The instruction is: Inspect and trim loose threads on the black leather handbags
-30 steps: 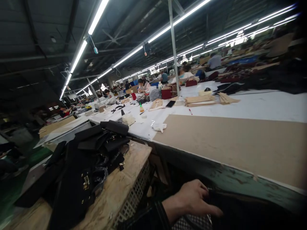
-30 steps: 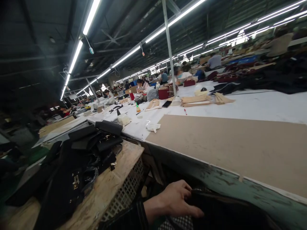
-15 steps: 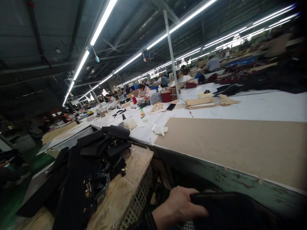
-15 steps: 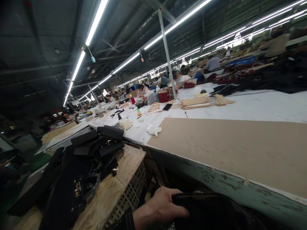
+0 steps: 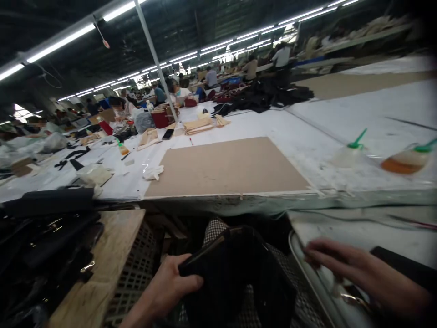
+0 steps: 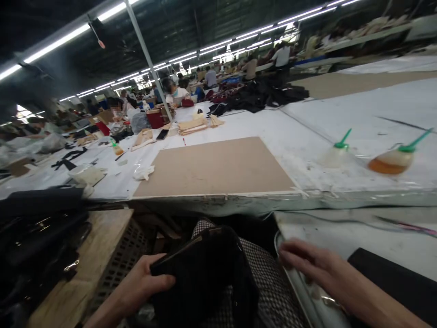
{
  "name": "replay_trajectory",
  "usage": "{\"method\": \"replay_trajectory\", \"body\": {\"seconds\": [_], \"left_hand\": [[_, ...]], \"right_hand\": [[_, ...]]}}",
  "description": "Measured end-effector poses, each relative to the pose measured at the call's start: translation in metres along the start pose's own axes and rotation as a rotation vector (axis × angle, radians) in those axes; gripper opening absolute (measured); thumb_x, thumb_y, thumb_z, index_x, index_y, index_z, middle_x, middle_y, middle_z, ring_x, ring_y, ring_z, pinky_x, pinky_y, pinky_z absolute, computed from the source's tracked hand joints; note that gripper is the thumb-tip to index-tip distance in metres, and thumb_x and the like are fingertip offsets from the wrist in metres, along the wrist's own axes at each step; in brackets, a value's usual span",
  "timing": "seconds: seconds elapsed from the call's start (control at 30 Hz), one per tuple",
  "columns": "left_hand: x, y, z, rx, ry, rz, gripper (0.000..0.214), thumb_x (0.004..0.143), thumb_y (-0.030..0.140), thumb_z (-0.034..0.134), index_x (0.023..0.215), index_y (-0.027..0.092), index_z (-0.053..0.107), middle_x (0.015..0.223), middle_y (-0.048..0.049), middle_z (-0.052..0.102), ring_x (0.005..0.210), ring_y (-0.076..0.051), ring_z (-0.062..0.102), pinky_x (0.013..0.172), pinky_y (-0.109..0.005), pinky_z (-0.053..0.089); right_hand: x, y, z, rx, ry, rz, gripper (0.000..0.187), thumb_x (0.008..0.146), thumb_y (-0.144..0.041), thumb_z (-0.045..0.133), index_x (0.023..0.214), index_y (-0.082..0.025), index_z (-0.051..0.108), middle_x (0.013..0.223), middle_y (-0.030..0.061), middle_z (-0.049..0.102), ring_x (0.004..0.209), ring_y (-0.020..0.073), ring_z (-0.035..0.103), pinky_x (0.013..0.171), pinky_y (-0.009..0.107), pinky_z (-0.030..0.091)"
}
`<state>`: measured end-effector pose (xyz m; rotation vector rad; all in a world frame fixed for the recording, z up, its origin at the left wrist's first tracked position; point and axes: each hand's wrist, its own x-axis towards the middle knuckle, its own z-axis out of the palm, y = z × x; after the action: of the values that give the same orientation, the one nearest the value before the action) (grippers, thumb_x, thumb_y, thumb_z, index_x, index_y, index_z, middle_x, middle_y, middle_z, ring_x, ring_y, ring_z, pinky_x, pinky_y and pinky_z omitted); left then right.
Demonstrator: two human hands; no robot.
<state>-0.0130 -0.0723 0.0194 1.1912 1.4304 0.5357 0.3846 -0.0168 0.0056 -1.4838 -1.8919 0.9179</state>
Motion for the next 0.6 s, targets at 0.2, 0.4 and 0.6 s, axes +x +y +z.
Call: {"method": "replay_trajectory", "body": {"seconds": [0.2, 0.4, 0.6], "left_hand": [[-0.001, 0.003, 0.009, -0.041, -0.060, 0.002, 0.007, 0.075, 0.020, 0.063, 0.075, 0.014, 0.058, 0.065, 0.0042, 0.039, 0.060, -0.010, 0.033, 0.052, -0.021, 0.024], [-0.009, -0.010, -0.001, -0.113, -0.009, -0.063, 0.008, 0.073, 0.018, 0.064, 0.079, 0.013, 0.062, 0.064, 0.0044, 0.042, 0.060, -0.009, 0.035, 0.052, -0.021, 0.025], [-0.018, -0.021, -0.013, 0.061, 0.122, -0.046, 0.021, 0.083, 0.033, 0.064, 0.095, 0.016, 0.070, 0.078, -0.0006, 0.058, 0.073, -0.016, 0.052, 0.065, -0.023, 0.041]], "right_hand": [[0.075, -0.068, 0.031, 0.117, -0.420, -0.460, 0.020, 0.089, -0.039, 0.067, 0.103, -0.026, 0.069, 0.126, 0.0058, 0.058, 0.119, 0.0227, 0.054, 0.103, 0.035, 0.043], [0.123, -0.069, 0.104, 0.065, -0.613, -0.511, 0.020, 0.079, -0.031, 0.080, 0.092, -0.021, 0.069, 0.106, 0.0022, 0.063, 0.100, 0.0196, 0.060, 0.089, 0.029, 0.046], [0.150, -0.064, 0.133, 0.145, -0.767, -0.479, 0.017, 0.082, -0.033, 0.076, 0.077, -0.019, 0.067, 0.090, -0.0010, 0.062, 0.087, 0.0171, 0.061, 0.080, 0.026, 0.044]]}}
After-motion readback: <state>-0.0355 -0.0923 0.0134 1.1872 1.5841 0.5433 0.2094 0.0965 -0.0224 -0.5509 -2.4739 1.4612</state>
